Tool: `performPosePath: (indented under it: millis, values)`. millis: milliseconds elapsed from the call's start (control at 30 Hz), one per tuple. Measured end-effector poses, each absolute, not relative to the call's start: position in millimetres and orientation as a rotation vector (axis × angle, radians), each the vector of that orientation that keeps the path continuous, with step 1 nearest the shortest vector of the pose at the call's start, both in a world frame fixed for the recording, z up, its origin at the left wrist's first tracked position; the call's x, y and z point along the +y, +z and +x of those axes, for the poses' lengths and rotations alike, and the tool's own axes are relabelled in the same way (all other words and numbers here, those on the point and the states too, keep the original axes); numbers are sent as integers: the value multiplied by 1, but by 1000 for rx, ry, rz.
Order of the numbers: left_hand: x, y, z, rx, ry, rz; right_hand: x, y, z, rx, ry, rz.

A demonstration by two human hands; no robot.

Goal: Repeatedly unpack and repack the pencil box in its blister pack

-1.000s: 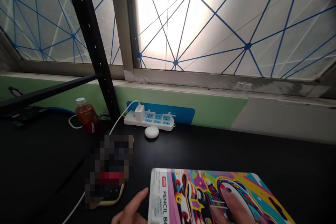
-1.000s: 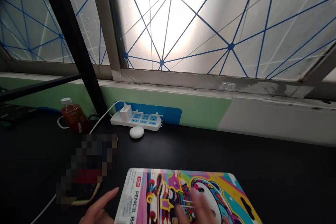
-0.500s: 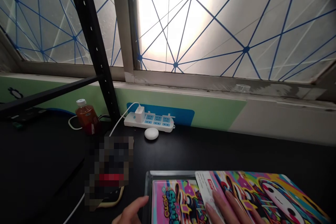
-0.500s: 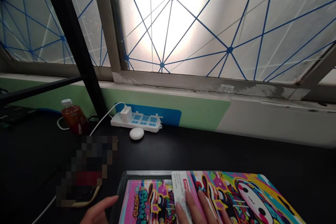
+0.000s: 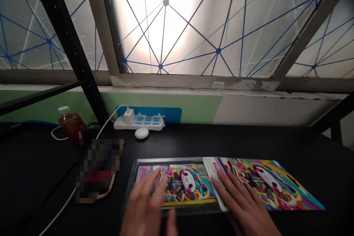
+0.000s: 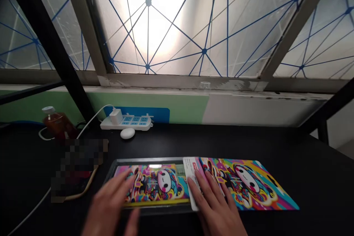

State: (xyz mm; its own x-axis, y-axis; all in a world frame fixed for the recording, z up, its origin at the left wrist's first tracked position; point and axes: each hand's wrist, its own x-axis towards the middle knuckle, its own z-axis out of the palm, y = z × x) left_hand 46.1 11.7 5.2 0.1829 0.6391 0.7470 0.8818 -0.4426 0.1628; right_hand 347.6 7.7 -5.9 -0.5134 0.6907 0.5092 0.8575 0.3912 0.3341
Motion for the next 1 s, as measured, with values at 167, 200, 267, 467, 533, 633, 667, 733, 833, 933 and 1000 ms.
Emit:
performPosePath:
  millis: [167,200,267,467,533,633,667,733,833,933,1000]
  values:
    - [15,5,75,-1182,-543,-2468,3,-2,363,-2398,-733,-1371]
    - [16,8,75,-1191,-498,-2513,3,-3,373,-2397,-711,-1381]
    - [17,18,70,-1322,-414,-2602,1,-8,396,-2371,-703,-1422]
    - [48,58,56,-1815,-208,-2678,-11,-11,420,-2327,-823,-1357]
    - [66,69,55,-1786,-214,-2698,-17,-12,391,-2415,-803,-1200]
    - [88,79,64,-1706,-194,-2737,-18,-17,322,-2582,-721,-886]
    - [92,82,69,-1685,-181,-2745,-15,-18,297,-2605,-674,-825]
    - [98,87,80,-1630,-155,-2778,-6,-14,255,-2644,-494,-777]
    - [104,94,86,-1505,-142,-2880,10,7,218,-2759,-55,-831]
    - [110,99,75,-1382,-176,-2992,20,37,212,-2845,239,-859]
    - [111,98,61,-1310,-238,-3044,26,52,220,-2867,290,-758]
